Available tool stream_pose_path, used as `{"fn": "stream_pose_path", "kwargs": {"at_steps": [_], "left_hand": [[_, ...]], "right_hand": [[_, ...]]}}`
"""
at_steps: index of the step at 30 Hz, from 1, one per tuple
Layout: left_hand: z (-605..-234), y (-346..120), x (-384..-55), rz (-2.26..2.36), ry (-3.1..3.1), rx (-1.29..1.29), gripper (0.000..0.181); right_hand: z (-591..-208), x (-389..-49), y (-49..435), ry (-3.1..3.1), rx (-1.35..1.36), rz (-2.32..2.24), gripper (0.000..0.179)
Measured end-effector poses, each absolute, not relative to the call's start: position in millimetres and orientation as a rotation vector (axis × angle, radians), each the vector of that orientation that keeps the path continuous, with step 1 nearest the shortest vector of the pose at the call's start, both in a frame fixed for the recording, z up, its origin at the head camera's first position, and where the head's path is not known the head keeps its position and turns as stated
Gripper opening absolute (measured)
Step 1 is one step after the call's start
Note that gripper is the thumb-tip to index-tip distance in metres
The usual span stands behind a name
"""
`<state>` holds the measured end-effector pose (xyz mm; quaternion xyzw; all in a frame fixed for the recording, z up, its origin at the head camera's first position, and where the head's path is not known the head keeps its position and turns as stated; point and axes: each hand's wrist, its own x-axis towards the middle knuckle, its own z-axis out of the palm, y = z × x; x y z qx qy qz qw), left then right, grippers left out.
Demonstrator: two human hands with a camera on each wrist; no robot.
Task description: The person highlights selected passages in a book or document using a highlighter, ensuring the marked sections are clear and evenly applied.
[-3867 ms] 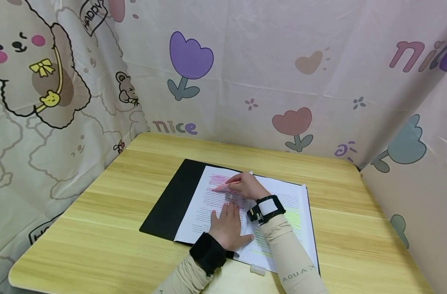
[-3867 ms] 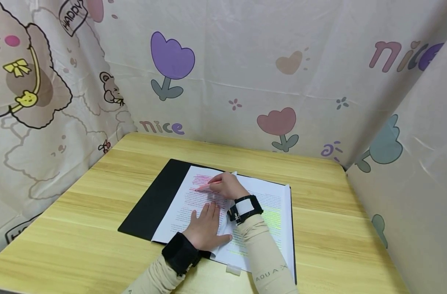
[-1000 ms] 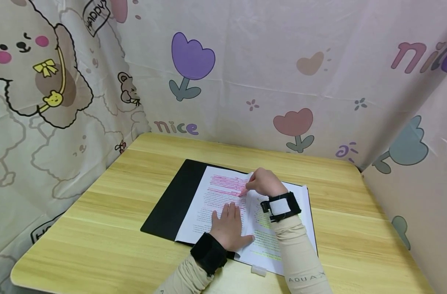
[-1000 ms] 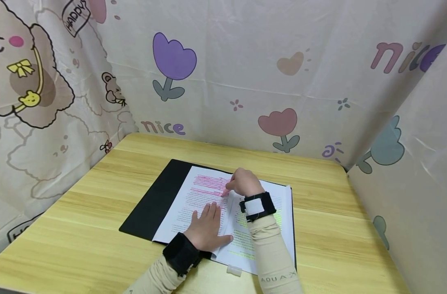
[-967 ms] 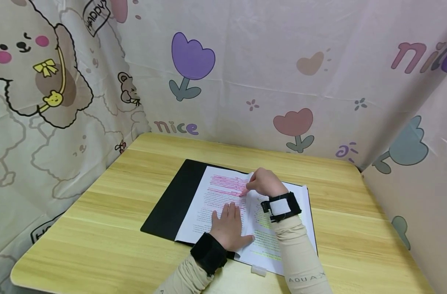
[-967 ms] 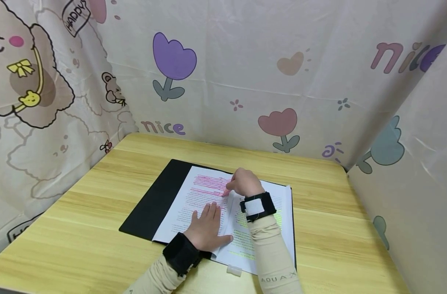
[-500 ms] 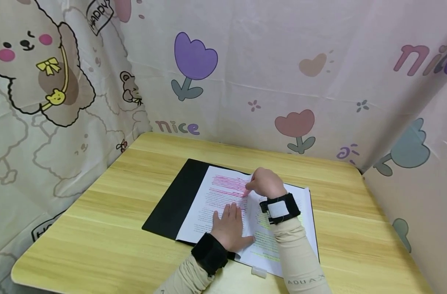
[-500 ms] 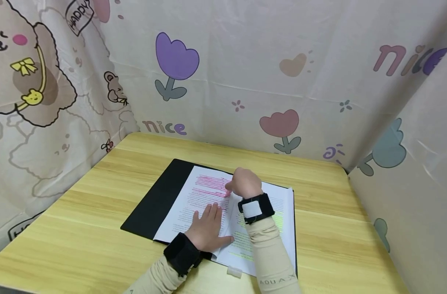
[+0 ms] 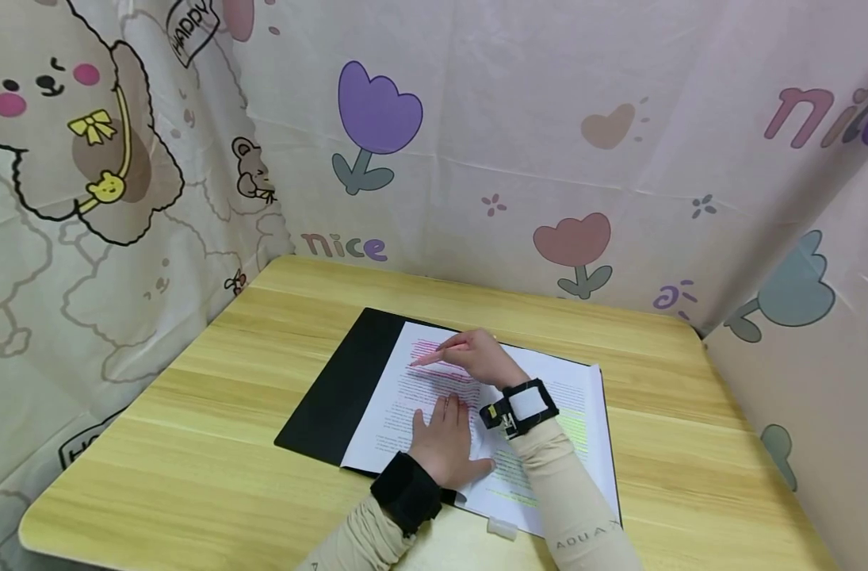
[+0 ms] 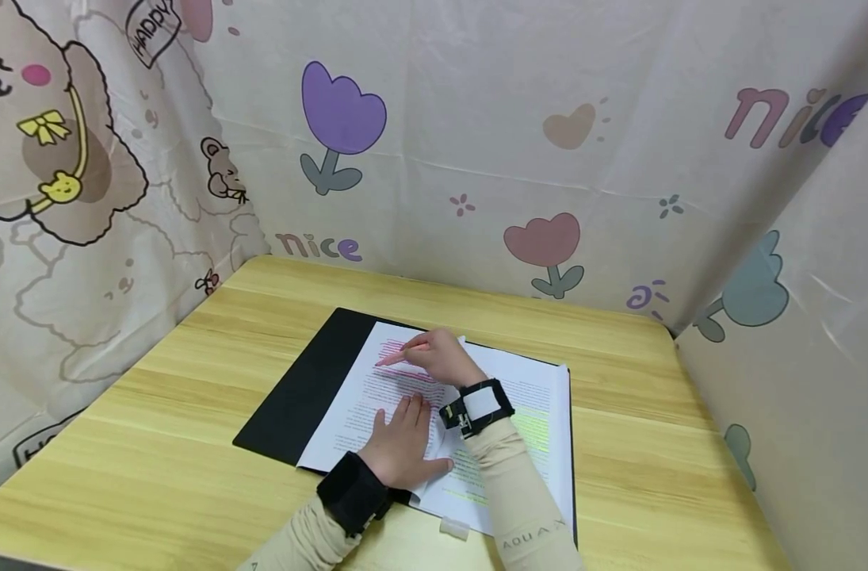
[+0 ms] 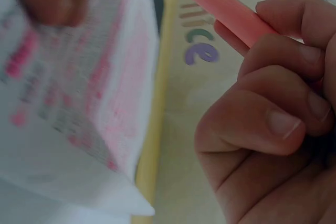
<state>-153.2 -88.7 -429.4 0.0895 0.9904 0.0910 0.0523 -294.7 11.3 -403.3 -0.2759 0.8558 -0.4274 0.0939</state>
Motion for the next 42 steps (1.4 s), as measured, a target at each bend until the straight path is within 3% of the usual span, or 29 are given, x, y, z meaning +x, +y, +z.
{"fn": "stream_pose_path", "kwargs": {"at_steps": [15, 42], "left_hand": [[-431.1, -88.2, -152.9, 0.281, 3.032, 0.283, 0.098], [-427.4, -86.3, -153.5, 0.262, 3.007, 0.257, 0.101]], "right_hand": [[-423.0, -297.5, -1.5, 2.562, -0.788, -1.188, 0.025], [-398.6, -293.9, 17.1, 2.65, -0.741, -0.963, 0.018]]}}
